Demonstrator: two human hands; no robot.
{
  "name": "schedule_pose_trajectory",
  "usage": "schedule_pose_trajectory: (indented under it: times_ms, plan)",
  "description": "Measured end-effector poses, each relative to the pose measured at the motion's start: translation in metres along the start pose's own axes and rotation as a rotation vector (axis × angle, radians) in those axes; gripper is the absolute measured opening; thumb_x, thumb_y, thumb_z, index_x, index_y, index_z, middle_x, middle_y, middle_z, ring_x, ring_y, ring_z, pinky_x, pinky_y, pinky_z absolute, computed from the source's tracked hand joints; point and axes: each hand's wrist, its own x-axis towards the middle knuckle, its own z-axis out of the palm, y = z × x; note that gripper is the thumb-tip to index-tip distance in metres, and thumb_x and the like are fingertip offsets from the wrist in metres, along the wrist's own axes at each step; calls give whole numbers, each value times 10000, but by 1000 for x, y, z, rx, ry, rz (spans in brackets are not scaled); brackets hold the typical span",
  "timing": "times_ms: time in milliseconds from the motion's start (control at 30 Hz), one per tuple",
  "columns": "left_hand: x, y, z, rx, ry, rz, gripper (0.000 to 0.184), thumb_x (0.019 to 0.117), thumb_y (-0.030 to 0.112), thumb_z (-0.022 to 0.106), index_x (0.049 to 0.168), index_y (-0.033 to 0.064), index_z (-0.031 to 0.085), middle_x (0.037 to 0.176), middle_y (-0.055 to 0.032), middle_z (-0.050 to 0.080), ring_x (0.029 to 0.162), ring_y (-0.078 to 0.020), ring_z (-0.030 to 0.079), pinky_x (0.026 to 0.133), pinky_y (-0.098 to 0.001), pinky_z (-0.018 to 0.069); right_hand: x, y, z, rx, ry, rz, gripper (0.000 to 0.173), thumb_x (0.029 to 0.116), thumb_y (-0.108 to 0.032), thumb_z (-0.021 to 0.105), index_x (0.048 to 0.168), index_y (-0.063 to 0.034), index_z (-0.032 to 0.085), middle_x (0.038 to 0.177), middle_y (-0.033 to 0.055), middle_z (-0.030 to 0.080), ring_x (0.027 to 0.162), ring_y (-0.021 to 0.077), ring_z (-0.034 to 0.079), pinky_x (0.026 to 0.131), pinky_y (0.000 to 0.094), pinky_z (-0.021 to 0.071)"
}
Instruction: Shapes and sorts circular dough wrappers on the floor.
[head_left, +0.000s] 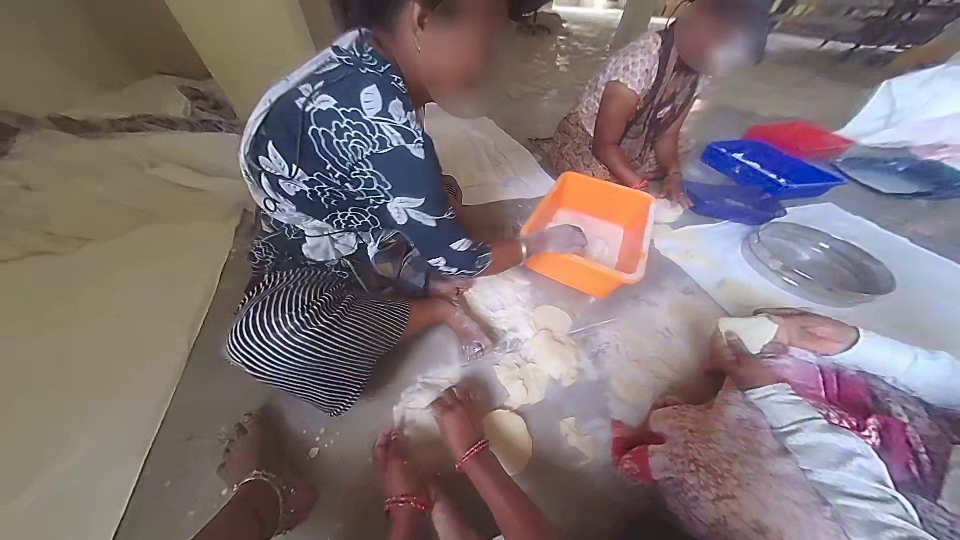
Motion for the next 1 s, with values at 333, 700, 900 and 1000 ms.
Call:
schedule_pose_trajectory:
  times_ms: [333, 700, 900, 1000]
  plan:
    - [8, 16, 8, 322, -639, 157, 893, 723, 279, 822, 1484, -10, 454, 1497, -200, 498, 1365, -260, 500, 1113, -409, 439, -22, 4, -62, 980, 25, 291, 279, 1036, -112, 547, 1201, 74, 674, 1136, 192, 709, 1044, 197, 678, 966, 354, 536]
    - [-17, 39, 18, -65, -754, -128, 282, 908, 6, 617, 1183, -54, 610, 1024, -94, 735, 933, -147, 711, 867, -329, 595, -49, 15, -76, 1587, -100, 467, 274, 920, 16, 671, 1188, 29, 616, 1049, 96, 684, 919, 151, 668, 840, 339, 580]
    - [-25, 43, 22, -2, -762, -146, 173, 936, 7, 603, 1099, -24, 654, 942, -74, 741, 842, -123, 710, 783, -300, 600, -60, 31, -78, 1589, 33, 650, 164, 975, -20, 636, 1130, 22, 604, 995, 91, 669, 888, 160, 662, 818, 358, 583]
    - [-27, 41, 24, -27, -731, -162, 177, 956, 5, 576, 1116, -13, 650, 944, -63, 741, 817, -110, 709, 733, -280, 600, -61, 33, -76, 1658, 107, 670, 130, 982, -23, 628, 1105, 7, 600, 981, 86, 675, 878, 169, 669, 810, 369, 587]
